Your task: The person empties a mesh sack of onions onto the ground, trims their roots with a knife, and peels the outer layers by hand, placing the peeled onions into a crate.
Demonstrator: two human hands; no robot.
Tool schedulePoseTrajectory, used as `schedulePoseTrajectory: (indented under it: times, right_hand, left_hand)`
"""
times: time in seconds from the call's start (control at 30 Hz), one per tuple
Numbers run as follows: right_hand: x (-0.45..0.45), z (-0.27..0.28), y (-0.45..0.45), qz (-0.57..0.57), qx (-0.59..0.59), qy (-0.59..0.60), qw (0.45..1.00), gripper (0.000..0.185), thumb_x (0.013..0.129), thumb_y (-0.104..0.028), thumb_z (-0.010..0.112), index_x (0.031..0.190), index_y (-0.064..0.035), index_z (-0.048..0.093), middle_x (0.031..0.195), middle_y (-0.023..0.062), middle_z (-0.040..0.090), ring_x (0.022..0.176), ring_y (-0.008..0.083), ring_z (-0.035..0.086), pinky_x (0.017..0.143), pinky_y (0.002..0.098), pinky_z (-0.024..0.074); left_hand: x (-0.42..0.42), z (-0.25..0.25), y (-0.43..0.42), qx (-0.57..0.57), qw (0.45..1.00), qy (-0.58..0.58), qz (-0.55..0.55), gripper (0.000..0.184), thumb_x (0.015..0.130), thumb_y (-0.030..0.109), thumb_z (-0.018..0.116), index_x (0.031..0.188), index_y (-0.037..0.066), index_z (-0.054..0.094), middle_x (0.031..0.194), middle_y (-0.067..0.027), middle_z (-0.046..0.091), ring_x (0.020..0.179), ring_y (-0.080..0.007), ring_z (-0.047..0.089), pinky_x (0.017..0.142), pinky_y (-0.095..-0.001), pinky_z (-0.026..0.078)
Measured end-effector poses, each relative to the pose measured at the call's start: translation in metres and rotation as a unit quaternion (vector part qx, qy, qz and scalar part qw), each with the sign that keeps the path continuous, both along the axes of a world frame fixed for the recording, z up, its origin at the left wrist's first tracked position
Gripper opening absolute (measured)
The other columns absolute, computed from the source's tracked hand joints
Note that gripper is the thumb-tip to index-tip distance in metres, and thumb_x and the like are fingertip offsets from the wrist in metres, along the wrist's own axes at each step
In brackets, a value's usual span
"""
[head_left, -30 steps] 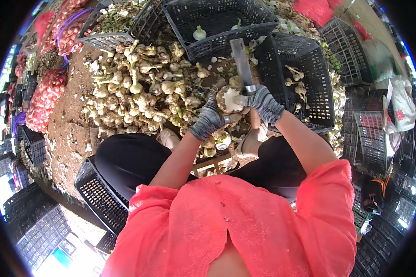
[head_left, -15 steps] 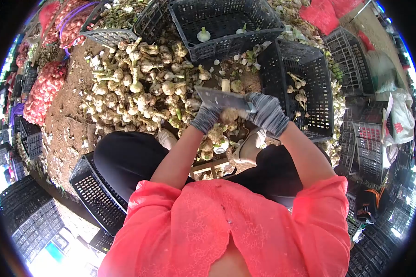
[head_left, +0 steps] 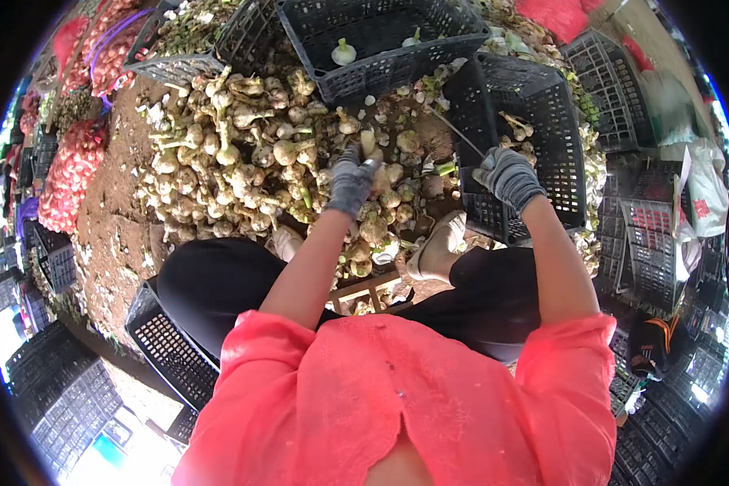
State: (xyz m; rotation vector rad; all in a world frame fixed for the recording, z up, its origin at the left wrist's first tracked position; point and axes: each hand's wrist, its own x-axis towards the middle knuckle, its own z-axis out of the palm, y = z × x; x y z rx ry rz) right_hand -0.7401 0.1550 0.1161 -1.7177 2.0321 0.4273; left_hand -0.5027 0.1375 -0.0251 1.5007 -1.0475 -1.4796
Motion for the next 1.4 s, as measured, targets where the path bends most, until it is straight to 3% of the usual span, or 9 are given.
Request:
schedulePoseTrajectory:
  times: [0.17,0.23,0.4,0.63,0.77,0.87,0.97,1.13,1.4]
  right_hand:
    - [0.025,0.012,-0.003,0.057,-0.113,-0.088,0.988,0.030,0.066,-0.032,0.064,0.066,-0.0066,0.047,0.062,0.0132,0.053,0.064,0.0322,0.054,0.058,0.0383,0.0425]
    - [0.024,0.013,-0.004,0.085,-0.128,-0.057,0.987,0.032,0.066,-0.034,0.064,0.068,-0.0067,0.047,0.063,0.0142,0.053,0.065,0.0322,0.054,0.059,0.0390,0.0423]
    - [0.042,0.039,-0.022,0.052,0.016,-0.001,0.999,0.034,0.069,-0.028,0.062,0.091,-0.0048,0.052,0.080,0.0156,0.059,0.078,0.0299,0.057,0.069,0.0366,0.0448]
    - [0.032,0.018,-0.023,0.088,-0.095,-0.041,0.991,0.031,0.069,-0.035,0.060,0.077,-0.0068,0.050,0.062,0.0138,0.055,0.064,0.0309,0.056,0.059,0.0380,0.0436]
    - [0.032,0.013,-0.024,0.046,-0.115,-0.103,0.987,0.031,0.066,-0.033,0.064,0.072,-0.0064,0.050,0.060,0.0127,0.054,0.062,0.0301,0.056,0.058,0.0367,0.0432]
    - [0.038,0.011,-0.026,0.060,-0.118,-0.163,0.978,0.035,0.068,-0.036,0.063,0.071,-0.0035,0.051,0.064,0.0122,0.055,0.060,0.0280,0.054,0.058,0.0340,0.0441]
    - [0.046,-0.005,-0.021,-0.018,-0.112,-0.289,0.951,0.040,0.067,-0.041,0.064,0.068,-0.0030,0.051,0.059,0.0096,0.054,0.057,0.0232,0.054,0.056,0.0320,0.0436]
    - [0.057,-0.012,-0.013,-0.279,0.034,-0.444,0.851,0.034,0.070,-0.033,0.066,0.070,-0.0018,0.052,0.059,0.0087,0.054,0.051,0.0153,0.054,0.046,0.0286,0.0445]
    - [0.051,0.019,0.010,0.110,-0.167,-0.185,0.962,0.025,0.070,-0.027,0.060,0.084,-0.0078,0.054,0.065,0.0083,0.057,0.063,0.0257,0.057,0.058,0.0334,0.0461]
  left_hand:
    - [-0.031,-0.032,-0.011,0.243,0.935,-0.234,-0.110,0.052,0.081,0.034,0.047,0.124,0.008,0.033,0.117,-0.0106,0.046,0.110,-0.0260,0.040,0.089,-0.0332,0.033]
    - [-0.019,-0.033,-0.024,0.076,0.907,-0.378,-0.171,0.048,0.079,0.032,0.050,0.119,0.008,0.040,0.118,-0.0118,0.045,0.109,-0.0264,0.040,0.089,-0.0328,0.034]
    - [0.068,-0.002,-0.067,0.040,0.613,-0.693,-0.377,0.045,0.081,0.035,0.038,0.123,0.018,0.035,0.131,-0.0069,0.030,0.119,-0.0236,0.030,0.095,-0.0471,0.024]
    - [0.126,-0.050,-0.083,0.021,0.547,-0.702,-0.456,0.050,0.083,0.006,0.035,0.130,0.017,0.022,0.132,-0.0105,0.026,0.117,-0.0256,0.035,0.095,-0.0332,0.031]
    - [0.101,0.005,-0.075,0.305,0.911,-0.271,-0.054,0.043,0.077,0.025,0.053,0.115,0.010,0.040,0.100,-0.0092,0.053,0.083,-0.0223,0.054,0.067,-0.0394,0.046]
    - [0.088,-0.024,-0.064,0.380,0.910,0.147,0.082,0.035,0.075,0.031,0.056,0.099,0.006,0.052,0.086,-0.0079,0.059,0.069,-0.0197,0.057,0.053,-0.0383,0.049]
    - [0.042,0.046,-0.032,0.289,0.885,0.345,-0.122,0.040,0.076,0.032,0.055,0.106,0.007,0.050,0.095,-0.0092,0.057,0.075,-0.0170,0.058,0.052,-0.0269,0.050]
    - [0.000,0.093,0.009,-0.021,0.938,0.132,-0.321,0.081,0.066,0.023,0.069,0.129,0.007,0.021,0.126,-0.0106,0.033,0.115,-0.0206,0.033,0.098,-0.0343,0.027]
    - [-0.007,0.071,0.029,-0.057,0.969,0.192,-0.145,0.075,0.061,0.013,0.074,0.121,0.004,0.030,0.107,-0.0085,0.048,0.092,-0.0168,0.051,0.077,-0.0276,0.047]
